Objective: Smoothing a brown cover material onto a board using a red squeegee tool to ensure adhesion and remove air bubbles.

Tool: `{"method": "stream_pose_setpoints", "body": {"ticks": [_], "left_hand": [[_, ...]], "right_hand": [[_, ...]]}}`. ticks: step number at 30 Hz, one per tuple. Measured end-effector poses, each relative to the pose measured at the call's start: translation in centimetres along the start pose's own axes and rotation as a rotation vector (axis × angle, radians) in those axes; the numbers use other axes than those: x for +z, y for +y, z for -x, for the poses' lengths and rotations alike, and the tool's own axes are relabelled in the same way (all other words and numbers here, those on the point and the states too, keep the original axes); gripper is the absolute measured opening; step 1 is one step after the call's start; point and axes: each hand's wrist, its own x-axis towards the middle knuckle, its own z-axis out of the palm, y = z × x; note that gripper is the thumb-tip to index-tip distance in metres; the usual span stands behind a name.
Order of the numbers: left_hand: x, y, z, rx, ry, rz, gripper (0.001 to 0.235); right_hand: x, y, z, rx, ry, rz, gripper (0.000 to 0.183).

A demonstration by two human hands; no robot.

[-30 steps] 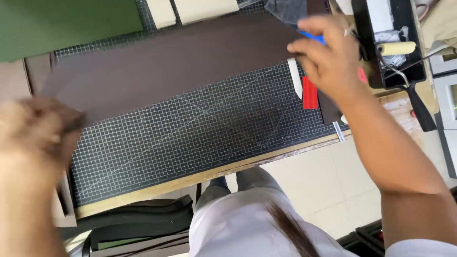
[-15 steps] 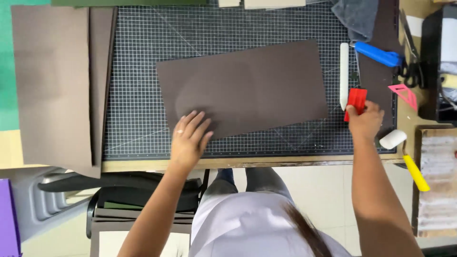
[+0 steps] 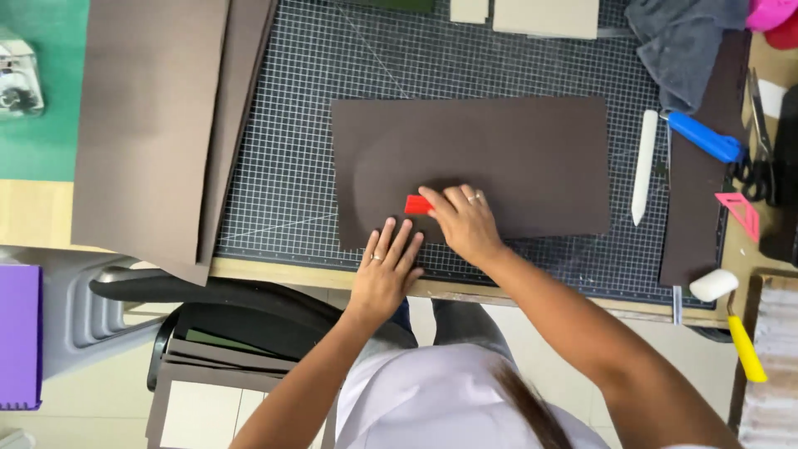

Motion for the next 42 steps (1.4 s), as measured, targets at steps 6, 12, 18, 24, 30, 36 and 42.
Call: {"method": "stream_pose_setpoints", "body": {"ticks": [6, 12, 18, 24, 30, 36, 42], "left_hand": [[-0.8, -0.2, 1.8, -0.080, 0.061, 0.037, 0.063], [-1.3, -0.6, 3.2, -0.177, 0.055, 0.094, 0.066], [-1.7, -0.2, 3.2, -0.235, -0.051, 0.135, 0.065], [-2.6, -0.3, 3.7, -0.286, -0.096, 0.085, 0.065], [-1.9, -0.5, 3.9, -0.285, -0.097, 0.085, 0.067], [-1.3, -1.2, 4.9, -0.254, -0.035, 0.127, 0.063], [-2.0, -1.6, 4.9, -0.228, 0.014, 0.115, 0.061]], "right_hand": [[5.4, 5.4, -13.7, 0.036, 0.091, 0.087, 0.043], [4.1, -0.9, -9.0, 0.201, -0.050, -0.112, 0.058], [4.3, -2.5, -10.1, -0.077, 0.064, -0.004, 0.044], [7.8, -1.4, -16.1, 0.148, 0.063, -0.010, 0.048], [5.3, -6.4, -6.4, -0.120, -0.048, -0.070, 0.050], [8.6, -1.1, -17.0, 0.037, 0.144, 0.029, 0.051], [4.5, -8.1, -4.4, -0.135, -0.031, -0.030, 0.043]]}}
